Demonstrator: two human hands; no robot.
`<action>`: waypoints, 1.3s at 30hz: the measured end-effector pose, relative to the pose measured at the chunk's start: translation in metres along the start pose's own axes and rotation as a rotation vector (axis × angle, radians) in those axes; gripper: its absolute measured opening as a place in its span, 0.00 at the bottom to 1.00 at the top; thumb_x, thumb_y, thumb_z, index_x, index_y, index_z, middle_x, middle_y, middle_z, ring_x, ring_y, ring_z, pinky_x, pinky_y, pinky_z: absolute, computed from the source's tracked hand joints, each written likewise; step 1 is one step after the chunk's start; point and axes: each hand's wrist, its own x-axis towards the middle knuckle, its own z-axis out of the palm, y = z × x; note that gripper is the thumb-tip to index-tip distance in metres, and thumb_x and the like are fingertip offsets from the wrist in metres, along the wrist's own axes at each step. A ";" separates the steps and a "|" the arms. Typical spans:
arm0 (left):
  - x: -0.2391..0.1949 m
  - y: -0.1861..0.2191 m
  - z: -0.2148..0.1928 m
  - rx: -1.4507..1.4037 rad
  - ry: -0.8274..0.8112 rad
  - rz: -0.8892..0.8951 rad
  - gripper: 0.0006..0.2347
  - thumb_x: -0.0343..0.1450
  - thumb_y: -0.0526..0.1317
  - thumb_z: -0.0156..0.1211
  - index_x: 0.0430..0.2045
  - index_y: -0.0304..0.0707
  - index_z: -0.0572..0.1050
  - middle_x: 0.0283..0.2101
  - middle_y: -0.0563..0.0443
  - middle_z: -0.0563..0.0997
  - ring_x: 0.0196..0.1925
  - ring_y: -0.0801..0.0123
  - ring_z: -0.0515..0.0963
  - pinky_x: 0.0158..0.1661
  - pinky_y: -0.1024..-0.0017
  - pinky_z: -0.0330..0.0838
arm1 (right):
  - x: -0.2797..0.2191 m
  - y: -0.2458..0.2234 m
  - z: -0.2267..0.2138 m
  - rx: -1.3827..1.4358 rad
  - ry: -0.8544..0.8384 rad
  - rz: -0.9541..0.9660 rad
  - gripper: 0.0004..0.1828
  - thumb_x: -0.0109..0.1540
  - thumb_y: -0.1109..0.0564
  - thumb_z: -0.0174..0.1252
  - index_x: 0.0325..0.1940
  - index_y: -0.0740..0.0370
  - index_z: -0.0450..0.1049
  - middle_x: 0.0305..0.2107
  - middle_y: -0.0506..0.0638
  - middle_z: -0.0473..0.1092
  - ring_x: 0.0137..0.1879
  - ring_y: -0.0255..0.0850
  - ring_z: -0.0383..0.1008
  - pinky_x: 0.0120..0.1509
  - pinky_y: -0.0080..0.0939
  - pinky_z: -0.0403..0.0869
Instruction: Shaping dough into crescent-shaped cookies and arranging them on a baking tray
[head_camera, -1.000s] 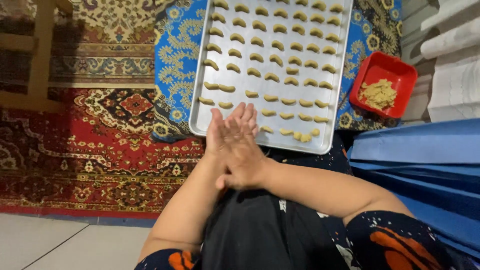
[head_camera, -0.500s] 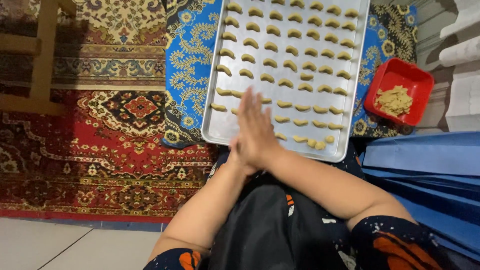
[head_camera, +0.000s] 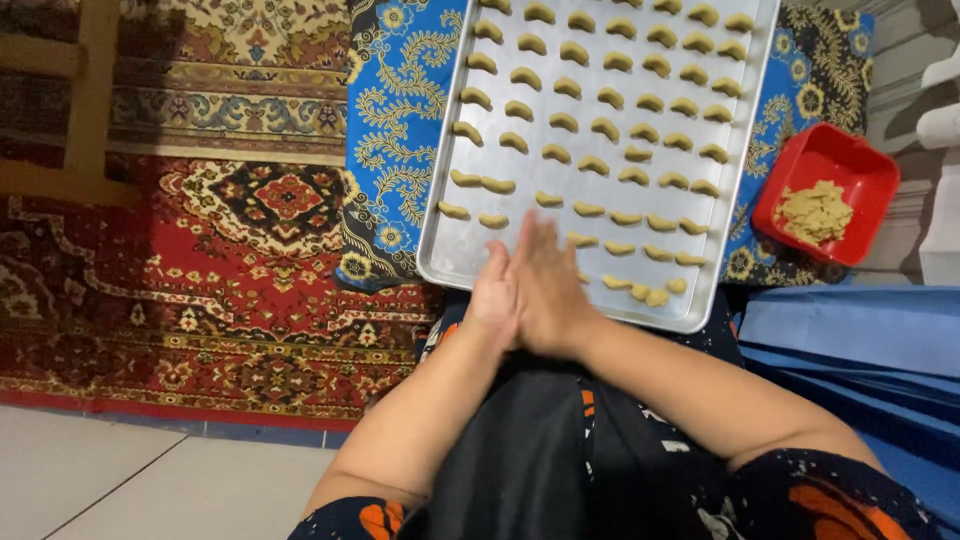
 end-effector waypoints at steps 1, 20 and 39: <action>-0.002 -0.003 0.015 -0.015 -0.048 -0.024 0.32 0.72 0.69 0.38 0.64 0.52 0.69 0.67 0.47 0.71 0.69 0.54 0.68 0.70 0.50 0.55 | 0.012 0.008 -0.013 0.053 -0.075 0.246 0.66 0.57 0.15 0.22 0.79 0.70 0.22 0.76 0.68 0.18 0.80 0.69 0.14 0.75 0.79 0.25; -0.038 0.035 0.046 0.010 -0.176 -0.001 0.51 0.60 0.81 0.15 0.71 0.47 0.56 0.72 0.46 0.60 0.74 0.53 0.57 0.74 0.54 0.45 | 0.047 -0.033 -0.030 0.033 -0.169 0.515 0.63 0.58 0.38 0.64 0.78 0.77 0.34 0.72 0.85 0.29 0.74 0.87 0.24 0.66 0.93 0.34; -0.036 0.006 0.023 0.078 -0.202 0.226 0.45 0.69 0.73 0.21 0.66 0.30 0.64 0.67 0.36 0.68 0.70 0.47 0.66 0.70 0.54 0.56 | 0.015 -0.022 -0.020 0.018 0.108 -0.094 0.69 0.52 0.07 0.32 0.83 0.52 0.31 0.77 0.70 0.22 0.79 0.72 0.12 0.72 0.75 0.13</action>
